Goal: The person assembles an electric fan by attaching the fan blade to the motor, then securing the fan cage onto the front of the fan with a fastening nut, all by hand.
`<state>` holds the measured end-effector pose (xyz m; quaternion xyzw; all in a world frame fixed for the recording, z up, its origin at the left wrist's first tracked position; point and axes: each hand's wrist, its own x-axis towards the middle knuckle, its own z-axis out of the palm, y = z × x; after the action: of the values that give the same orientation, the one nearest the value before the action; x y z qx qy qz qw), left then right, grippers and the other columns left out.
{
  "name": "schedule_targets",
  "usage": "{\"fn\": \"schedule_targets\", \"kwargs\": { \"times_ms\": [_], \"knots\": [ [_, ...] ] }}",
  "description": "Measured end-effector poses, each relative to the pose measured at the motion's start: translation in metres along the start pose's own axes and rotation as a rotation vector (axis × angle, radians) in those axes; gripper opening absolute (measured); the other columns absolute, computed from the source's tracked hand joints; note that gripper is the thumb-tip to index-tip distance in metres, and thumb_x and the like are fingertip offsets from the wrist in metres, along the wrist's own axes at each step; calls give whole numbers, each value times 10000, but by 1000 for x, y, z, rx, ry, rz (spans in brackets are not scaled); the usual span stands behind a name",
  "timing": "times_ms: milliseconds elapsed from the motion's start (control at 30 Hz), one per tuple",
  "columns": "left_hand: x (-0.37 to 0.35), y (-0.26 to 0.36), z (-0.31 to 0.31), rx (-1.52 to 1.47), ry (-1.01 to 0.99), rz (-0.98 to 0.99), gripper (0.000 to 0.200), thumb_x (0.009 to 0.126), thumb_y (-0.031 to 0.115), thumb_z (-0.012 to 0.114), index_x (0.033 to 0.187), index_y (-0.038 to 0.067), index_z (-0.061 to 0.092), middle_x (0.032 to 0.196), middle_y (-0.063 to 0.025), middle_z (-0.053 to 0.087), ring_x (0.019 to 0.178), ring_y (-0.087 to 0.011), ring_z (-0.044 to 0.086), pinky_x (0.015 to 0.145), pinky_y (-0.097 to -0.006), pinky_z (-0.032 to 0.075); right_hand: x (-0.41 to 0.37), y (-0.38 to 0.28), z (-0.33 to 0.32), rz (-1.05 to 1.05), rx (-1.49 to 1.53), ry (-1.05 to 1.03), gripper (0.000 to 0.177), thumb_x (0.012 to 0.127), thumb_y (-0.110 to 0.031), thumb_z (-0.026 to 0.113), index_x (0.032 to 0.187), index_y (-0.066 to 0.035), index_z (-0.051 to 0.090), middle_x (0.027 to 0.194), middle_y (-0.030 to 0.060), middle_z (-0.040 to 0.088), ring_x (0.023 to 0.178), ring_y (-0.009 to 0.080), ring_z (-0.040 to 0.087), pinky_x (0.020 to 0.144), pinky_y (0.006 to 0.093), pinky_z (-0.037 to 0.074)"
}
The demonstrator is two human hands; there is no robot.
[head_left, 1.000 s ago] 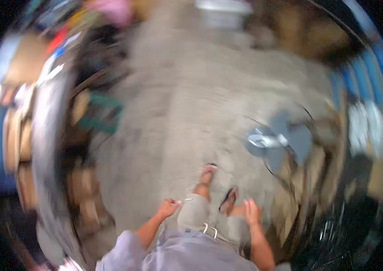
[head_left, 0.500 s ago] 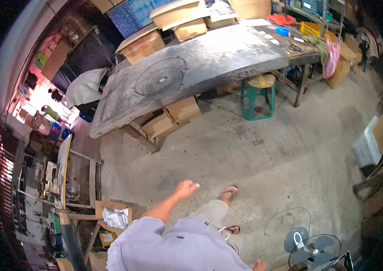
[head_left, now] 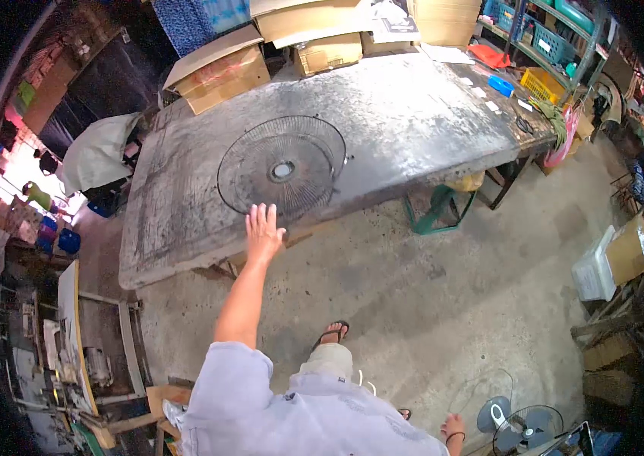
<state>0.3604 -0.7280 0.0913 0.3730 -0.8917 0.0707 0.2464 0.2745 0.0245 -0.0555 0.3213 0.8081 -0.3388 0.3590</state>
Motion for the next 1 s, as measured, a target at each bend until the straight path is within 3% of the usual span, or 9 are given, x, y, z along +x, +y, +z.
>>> {"fn": "schedule_targets", "kwargs": {
  "times_ms": [100,300,367,467,567,667,767,900,1000],
  "knots": [
    [20,-33,33,27,-238,209,211,831,277,626,886,85,557,861,-78,563,964,-279,525,968,-496,341,-44,-96,42,-348,-104,-214,221,848,-174,595,994,-8,575,771,56,582,575,145,558,481,273,450],
    [126,-14,-52,-349,72,270,250,863,336,588,851,90,546,774,-97,576,754,-325,574,624,-423,435,-72,-162,36,-668,-56,-64,209,854,-151,588,1008,-9,590,796,41,583,617,118,558,516,241,462],
    [175,2,-104,-479,-120,12,256,856,321,608,857,74,539,779,-137,611,751,-352,592,630,-453,446,-54,-150,25,-719,-210,70,245,838,-172,607,1015,-2,598,824,105,621,766,226,593,692,334,483],
    [244,21,-156,-570,-128,91,305,885,365,556,843,64,566,814,-166,636,786,-362,608,648,-454,456,-95,-172,5,-930,-368,345,251,813,-167,613,998,2,604,889,149,620,846,303,584,783,371,463],
    [274,106,-225,-608,-199,345,419,912,453,471,836,70,623,841,-178,643,827,-357,615,686,-451,463,-212,-263,-29,-983,-260,447,218,819,-142,584,981,3,598,977,179,600,966,330,553,882,403,427],
    [244,236,-269,-558,-157,776,454,901,453,496,782,31,615,797,-194,633,778,-371,608,682,-458,466,-297,-325,-66,-1477,-176,724,295,827,-65,591,1120,-30,598,1185,159,579,1125,334,520,1002,403,370],
    [172,368,-293,-779,-260,1126,414,878,390,564,723,7,588,715,-226,586,704,-396,591,607,-469,443,-351,-350,-85,-1700,-121,926,517,853,-378,614,1244,-57,515,1267,154,512,1201,331,455,1023,419,346],
    [61,490,-337,-699,-343,1414,383,862,405,570,711,57,626,700,-173,614,731,-368,608,629,-474,457,-297,-308,-121,-1765,178,1079,695,691,-585,702,1154,-88,553,1002,121,620,846,293,606,758,398,485],
    [-3,552,-357,-932,-484,1444,267,802,306,685,782,46,628,714,-155,615,695,-345,603,619,-434,461,-289,-229,-177,-1064,281,827,373,719,-268,796,976,-52,633,850,64,648,650,123,544,593,281,459]
  ]
}}
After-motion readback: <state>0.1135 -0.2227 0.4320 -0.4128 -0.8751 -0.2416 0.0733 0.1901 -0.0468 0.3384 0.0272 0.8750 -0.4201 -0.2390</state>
